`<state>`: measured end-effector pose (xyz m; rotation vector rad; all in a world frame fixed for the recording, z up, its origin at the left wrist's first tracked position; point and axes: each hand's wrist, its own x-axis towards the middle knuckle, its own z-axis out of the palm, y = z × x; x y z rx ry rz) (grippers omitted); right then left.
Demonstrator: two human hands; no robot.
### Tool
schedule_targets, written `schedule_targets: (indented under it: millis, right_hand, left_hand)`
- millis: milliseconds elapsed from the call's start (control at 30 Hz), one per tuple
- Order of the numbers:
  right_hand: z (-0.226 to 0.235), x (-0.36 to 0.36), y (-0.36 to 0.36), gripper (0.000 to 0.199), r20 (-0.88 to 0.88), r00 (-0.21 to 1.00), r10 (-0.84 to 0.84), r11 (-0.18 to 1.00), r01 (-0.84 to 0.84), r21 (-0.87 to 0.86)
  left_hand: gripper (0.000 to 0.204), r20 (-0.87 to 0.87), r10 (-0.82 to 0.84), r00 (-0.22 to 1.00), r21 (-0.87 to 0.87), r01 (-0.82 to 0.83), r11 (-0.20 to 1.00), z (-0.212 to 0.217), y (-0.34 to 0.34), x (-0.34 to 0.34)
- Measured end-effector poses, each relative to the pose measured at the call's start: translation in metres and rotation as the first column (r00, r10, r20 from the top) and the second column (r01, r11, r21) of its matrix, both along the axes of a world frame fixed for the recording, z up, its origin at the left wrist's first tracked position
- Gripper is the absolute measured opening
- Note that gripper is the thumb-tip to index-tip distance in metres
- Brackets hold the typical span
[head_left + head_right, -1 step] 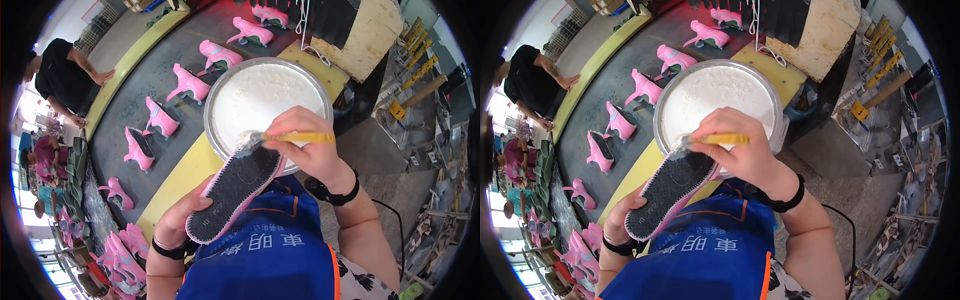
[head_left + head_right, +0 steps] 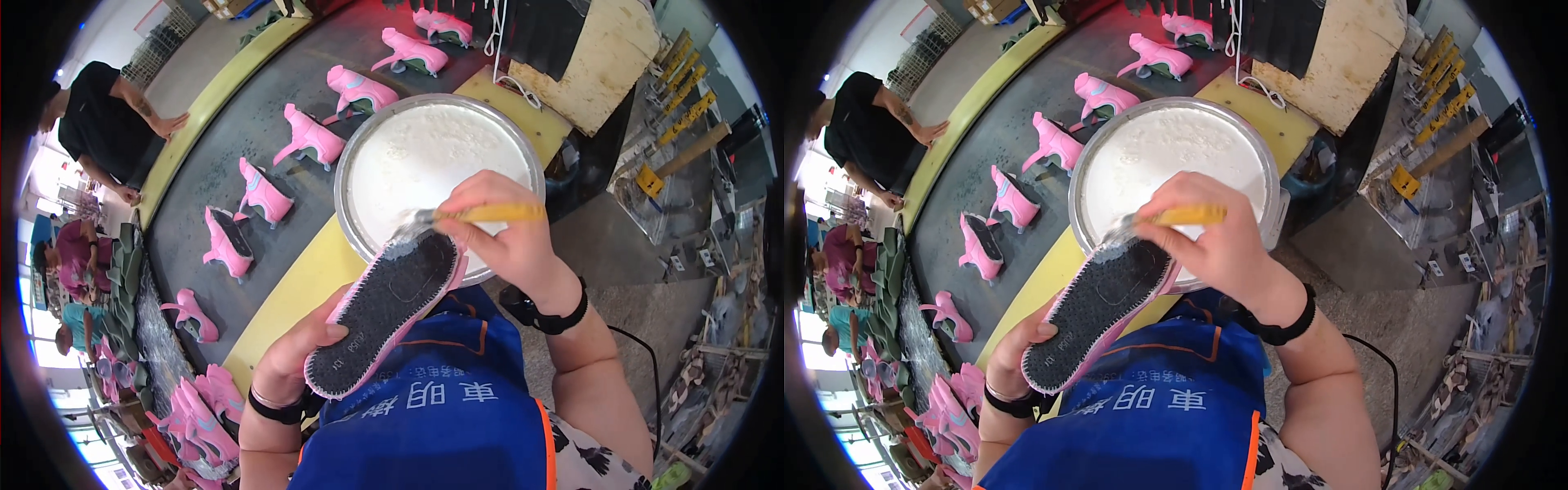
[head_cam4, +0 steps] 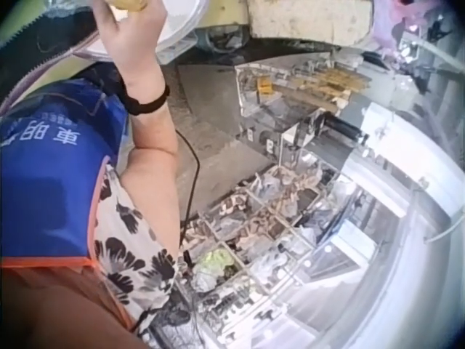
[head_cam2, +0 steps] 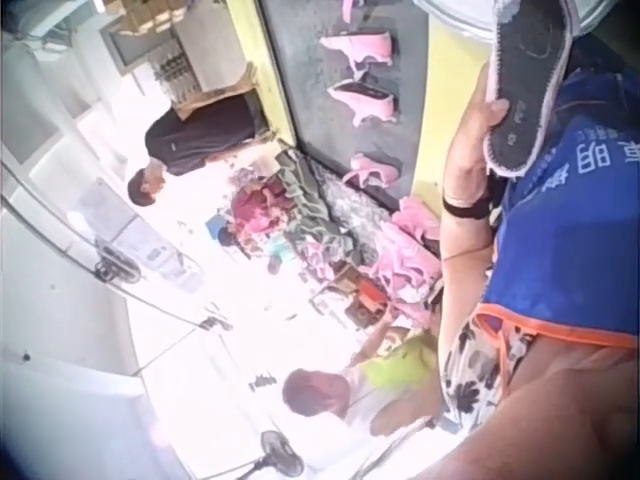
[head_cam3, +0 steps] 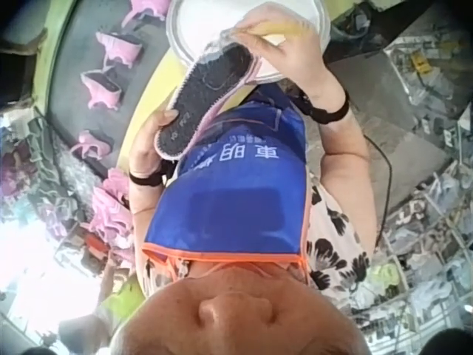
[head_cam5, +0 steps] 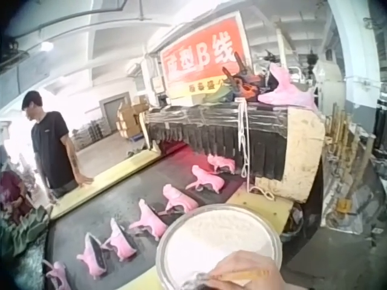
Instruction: Applying adhesive to the base of shoe components using a brush on an assembly line.
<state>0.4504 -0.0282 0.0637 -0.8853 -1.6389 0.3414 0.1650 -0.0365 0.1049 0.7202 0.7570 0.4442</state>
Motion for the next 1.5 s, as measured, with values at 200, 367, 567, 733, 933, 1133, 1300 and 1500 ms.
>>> schedule_targets:
  millis: [200,367,567,733,933,1133,1300,1500]
  right_hand:
    - [-0.007,0.002,-0.004,0.013,-0.045,0.958,-0.282,0.902,0.249,-0.354]
    - [-0.017,-0.022,-0.001,0.016,-0.331,0.914,-0.235,0.955,0.153,-0.256]
    - [-0.012,-0.030,-0.003,0.018,-0.107,0.892,-0.440,0.852,0.377,-0.363]
    - [-0.014,-0.050,0.000,0.020,-0.344,0.855,-0.388,0.902,0.276,-0.333]
    - [-0.011,-0.062,-0.020,0.020,-0.003,0.903,-0.429,0.853,0.404,-0.332]
    - [-0.010,-0.081,-0.015,0.019,-0.312,0.882,-0.354,0.923,0.276,-0.267]
    - [-0.009,-0.094,-0.032,0.019,-0.178,0.923,-0.342,0.914,0.283,-0.290]
    - [0.001,-0.092,-0.035,0.018,-0.167,0.924,-0.344,0.919,0.294,-0.263]
  left_hand:
    - [0.093,-0.037,-0.065,0.997,0.211,0.072,0.975,-0.021,0.002,-0.007]
    - [0.095,-0.036,-0.016,0.999,0.279,0.025,0.960,-0.028,-0.005,-0.007]
    - [0.096,-0.066,0.052,0.996,0.344,-0.026,0.938,-0.026,-0.008,-0.013]
    - [0.102,-0.119,0.070,0.990,0.425,-0.013,0.905,-0.036,-0.012,-0.019]
    - [0.099,-0.081,0.149,0.986,0.494,-0.090,0.865,-0.056,-0.015,-0.036]
    - [0.099,-0.087,0.151,0.985,0.608,-0.068,0.791,-0.070,-0.012,-0.044]
    - [0.100,-0.047,0.193,0.980,0.588,-0.128,0.799,-0.072,-0.012,-0.047]
    - [0.101,-0.043,0.189,0.981,0.610,-0.124,0.783,-0.079,-0.010,-0.053]
